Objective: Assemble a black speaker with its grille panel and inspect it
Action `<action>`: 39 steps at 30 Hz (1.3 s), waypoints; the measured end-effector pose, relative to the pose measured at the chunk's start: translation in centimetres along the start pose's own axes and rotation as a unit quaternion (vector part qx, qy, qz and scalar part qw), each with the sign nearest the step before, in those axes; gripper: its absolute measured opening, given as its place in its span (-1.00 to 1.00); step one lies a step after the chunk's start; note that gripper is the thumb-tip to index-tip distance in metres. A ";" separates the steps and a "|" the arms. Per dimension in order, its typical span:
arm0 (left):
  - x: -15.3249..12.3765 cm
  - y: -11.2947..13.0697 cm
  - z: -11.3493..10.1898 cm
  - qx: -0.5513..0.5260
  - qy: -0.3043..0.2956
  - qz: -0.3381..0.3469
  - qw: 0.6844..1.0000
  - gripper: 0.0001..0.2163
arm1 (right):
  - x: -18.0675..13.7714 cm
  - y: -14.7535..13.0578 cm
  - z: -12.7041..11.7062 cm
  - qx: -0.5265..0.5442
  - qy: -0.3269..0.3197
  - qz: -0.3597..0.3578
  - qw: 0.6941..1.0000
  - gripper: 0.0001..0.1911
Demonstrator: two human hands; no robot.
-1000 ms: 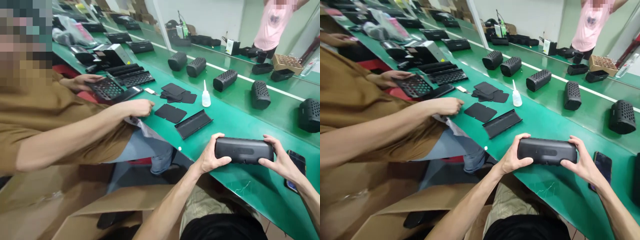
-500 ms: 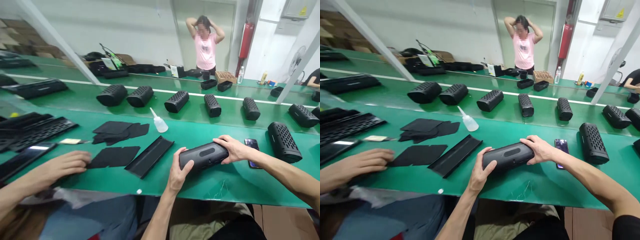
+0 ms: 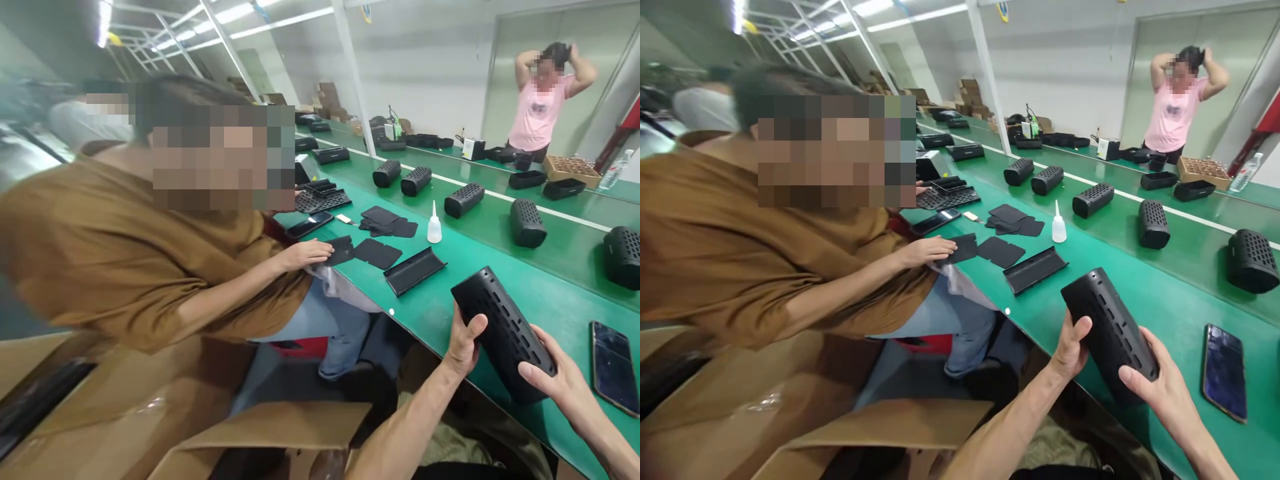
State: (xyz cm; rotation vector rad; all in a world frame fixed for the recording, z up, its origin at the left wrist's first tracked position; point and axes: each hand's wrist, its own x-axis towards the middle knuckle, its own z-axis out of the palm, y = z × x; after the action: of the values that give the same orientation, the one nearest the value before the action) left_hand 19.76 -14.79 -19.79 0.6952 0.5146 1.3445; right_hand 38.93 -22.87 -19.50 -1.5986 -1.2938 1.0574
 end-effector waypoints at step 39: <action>-1.7 1.8 12.2 0.049 -0.184 -0.121 0.974 -0.20 | -8.9 -6.1 -12.2 -0.019 0.320 -0.068 0.945 0.16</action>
State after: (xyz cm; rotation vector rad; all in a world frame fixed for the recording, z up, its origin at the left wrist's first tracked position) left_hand 26.77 -18.20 -10.07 0.9088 0.3540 0.9399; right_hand 47.40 -31.76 -8.81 -1.6590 -0.9559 0.3669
